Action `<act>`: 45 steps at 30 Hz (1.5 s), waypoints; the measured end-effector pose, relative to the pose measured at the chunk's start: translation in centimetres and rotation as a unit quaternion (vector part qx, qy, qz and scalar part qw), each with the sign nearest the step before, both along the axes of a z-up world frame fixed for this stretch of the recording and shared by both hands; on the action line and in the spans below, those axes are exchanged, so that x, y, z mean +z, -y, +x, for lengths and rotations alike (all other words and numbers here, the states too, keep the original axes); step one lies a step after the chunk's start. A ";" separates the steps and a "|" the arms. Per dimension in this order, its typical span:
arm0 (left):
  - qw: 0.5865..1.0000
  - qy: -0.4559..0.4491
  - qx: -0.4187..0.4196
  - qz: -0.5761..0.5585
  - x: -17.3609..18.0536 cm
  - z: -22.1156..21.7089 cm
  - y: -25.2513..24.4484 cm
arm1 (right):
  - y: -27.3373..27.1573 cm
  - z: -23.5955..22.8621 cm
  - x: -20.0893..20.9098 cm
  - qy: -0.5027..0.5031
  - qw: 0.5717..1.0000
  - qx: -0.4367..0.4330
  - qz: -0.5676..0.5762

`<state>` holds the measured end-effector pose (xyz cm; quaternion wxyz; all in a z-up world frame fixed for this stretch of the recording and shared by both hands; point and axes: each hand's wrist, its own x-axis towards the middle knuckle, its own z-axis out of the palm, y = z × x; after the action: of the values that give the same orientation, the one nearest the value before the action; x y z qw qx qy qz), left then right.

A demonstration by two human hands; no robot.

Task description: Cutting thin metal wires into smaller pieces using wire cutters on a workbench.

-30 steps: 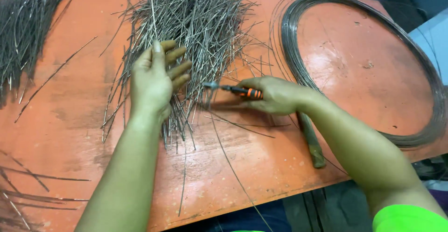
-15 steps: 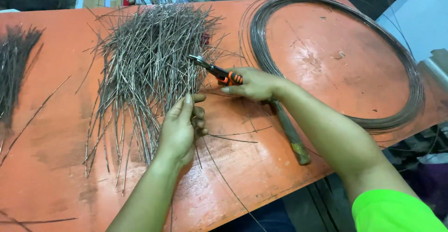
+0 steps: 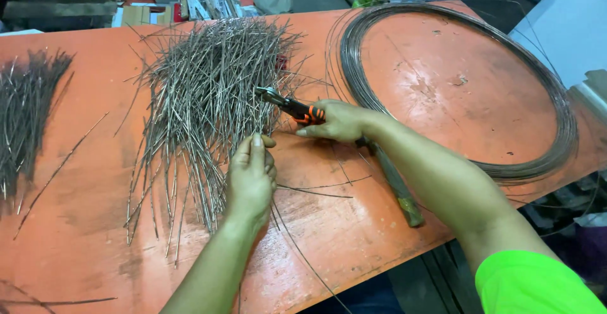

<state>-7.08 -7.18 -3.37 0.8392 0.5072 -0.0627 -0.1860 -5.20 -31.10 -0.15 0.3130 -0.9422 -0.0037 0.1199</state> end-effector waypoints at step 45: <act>0.996 0.005 0.089 -0.012 1.6 7.4 -6.4 | -6.5 -2.9 5.4 -0.102 0.983 0.125 -0.082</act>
<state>0.27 -0.74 -1.79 0.8579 0.5020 -0.0239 -0.1072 -8.06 -24.58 5.22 0.2161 -0.9395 -0.0800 0.2533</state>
